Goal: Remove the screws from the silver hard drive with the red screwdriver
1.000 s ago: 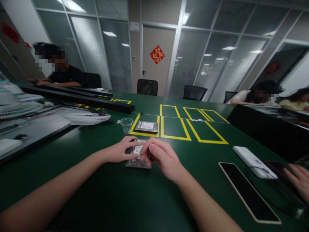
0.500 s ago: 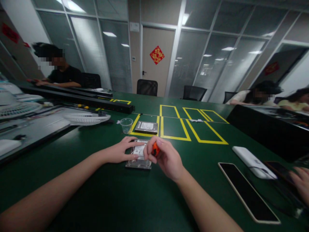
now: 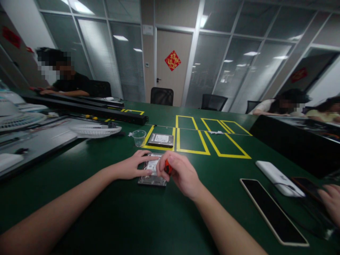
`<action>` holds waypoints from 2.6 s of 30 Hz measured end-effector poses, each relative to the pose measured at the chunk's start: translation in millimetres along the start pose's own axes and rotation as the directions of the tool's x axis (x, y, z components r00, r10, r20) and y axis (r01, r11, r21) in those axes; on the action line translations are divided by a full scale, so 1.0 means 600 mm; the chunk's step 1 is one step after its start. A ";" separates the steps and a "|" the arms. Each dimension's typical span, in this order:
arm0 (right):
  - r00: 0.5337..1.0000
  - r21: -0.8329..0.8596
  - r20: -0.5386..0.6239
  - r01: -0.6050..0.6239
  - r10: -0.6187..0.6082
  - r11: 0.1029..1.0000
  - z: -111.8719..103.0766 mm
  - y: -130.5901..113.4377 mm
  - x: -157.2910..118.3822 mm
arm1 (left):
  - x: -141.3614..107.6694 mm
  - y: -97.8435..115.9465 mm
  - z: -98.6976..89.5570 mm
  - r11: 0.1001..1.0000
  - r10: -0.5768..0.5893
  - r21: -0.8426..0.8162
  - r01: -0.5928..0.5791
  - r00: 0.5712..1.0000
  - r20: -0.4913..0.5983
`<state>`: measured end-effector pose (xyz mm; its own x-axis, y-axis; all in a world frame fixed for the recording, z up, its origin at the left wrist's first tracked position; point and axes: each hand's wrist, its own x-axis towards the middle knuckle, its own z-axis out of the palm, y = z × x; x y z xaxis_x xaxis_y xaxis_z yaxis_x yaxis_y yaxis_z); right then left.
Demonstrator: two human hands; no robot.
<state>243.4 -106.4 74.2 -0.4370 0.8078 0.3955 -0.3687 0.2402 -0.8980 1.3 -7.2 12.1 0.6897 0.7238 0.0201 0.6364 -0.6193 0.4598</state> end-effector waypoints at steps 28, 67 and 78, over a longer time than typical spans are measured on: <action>0.999 -0.085 0.020 -0.023 0.024 0.996 -0.002 0.008 -0.002 | 0.000 0.003 0.002 0.999 0.028 0.020 -0.027 0.999 -0.030; 0.990 -0.335 0.119 -0.029 0.073 0.942 0.022 -0.011 -0.013 | 0.002 -0.007 0.007 0.998 0.042 0.050 -0.040 0.998 -0.038; 0.990 -0.337 0.124 -0.026 0.072 0.941 0.021 -0.013 -0.011 | 0.002 -0.004 0.005 0.999 0.038 0.039 -0.036 0.999 -0.029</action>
<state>238.9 -120.3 80.7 -0.5610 0.7499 0.3507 -0.0594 0.3860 -0.9206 1.4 -5.8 8.1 0.7027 0.7086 0.0633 0.6238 -0.6565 0.4241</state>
